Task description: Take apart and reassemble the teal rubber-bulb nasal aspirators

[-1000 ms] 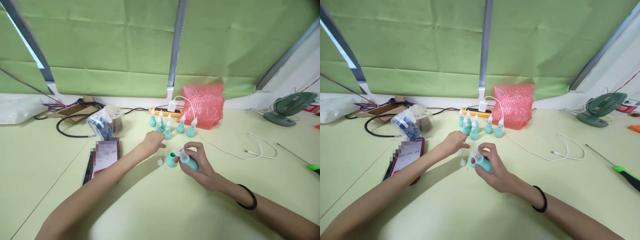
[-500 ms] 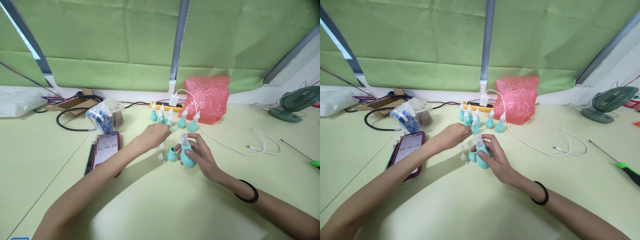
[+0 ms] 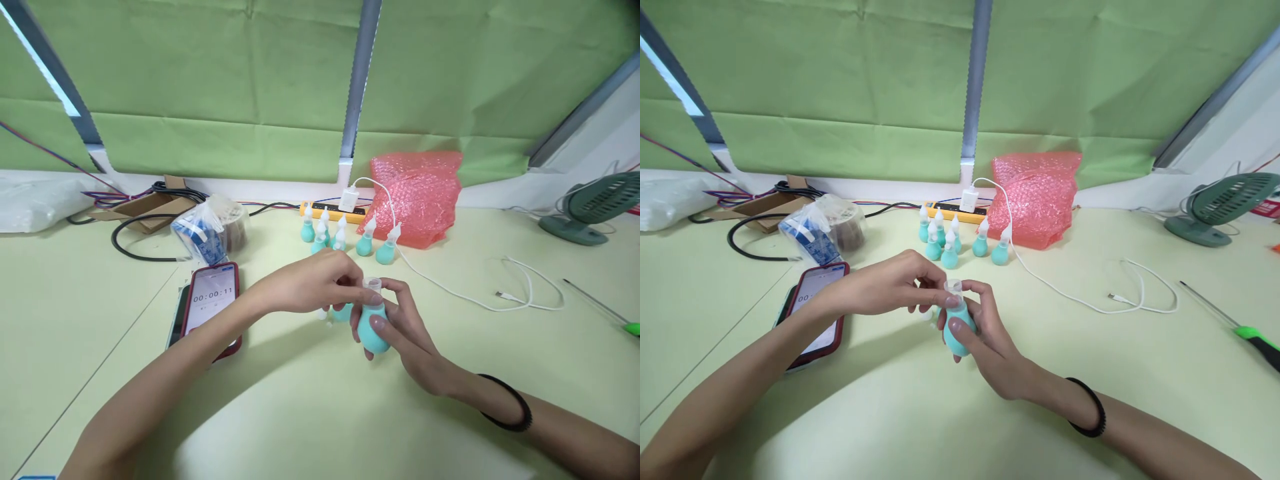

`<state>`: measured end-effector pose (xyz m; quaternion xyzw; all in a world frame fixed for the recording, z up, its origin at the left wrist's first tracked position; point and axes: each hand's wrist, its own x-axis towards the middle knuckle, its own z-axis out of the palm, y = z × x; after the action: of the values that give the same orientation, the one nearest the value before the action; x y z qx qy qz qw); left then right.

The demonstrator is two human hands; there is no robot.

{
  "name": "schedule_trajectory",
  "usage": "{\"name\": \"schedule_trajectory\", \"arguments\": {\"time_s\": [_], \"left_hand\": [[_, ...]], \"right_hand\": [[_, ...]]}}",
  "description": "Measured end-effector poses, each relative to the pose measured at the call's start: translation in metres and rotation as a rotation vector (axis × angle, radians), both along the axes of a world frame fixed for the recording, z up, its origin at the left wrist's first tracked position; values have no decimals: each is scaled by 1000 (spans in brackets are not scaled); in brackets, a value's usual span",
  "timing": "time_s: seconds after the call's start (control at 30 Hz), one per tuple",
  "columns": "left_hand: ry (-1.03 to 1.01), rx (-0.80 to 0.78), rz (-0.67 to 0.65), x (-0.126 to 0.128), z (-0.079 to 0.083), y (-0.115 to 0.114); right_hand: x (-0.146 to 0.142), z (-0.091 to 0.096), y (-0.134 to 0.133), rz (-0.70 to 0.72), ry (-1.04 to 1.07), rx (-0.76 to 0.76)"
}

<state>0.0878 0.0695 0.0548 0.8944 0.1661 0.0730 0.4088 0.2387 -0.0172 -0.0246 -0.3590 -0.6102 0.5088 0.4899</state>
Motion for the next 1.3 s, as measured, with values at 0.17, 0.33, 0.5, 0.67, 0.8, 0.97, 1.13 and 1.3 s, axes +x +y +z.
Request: {"name": "schedule_trajectory", "arguments": {"time_s": [0.17,0.33,0.5,0.67,0.8,0.97,1.13,1.3], "left_hand": [[35,-55,-7,-1,5,0],[25,-109,-77,-1,8,-2],[36,-190,-131,-3,10,-2],[14,65,42,-2,10,-14],[-64,305,237,2,7,-24],[-166,258,412,7,3,-25],[-298,-57,372,8,-6,-14],[-252,-340,244,5,-8,6]], "right_hand": [[1,-1,-1,-28,33,19],[3,2,-3,23,116,6],[4,5,-8,25,73,38],[5,-2,-4,-162,-90,174],[3,-8,1,-258,-143,260],[2,-7,1,-288,-120,258],[4,2,1,-176,20,87],[5,12,6,51,249,-132]]}}
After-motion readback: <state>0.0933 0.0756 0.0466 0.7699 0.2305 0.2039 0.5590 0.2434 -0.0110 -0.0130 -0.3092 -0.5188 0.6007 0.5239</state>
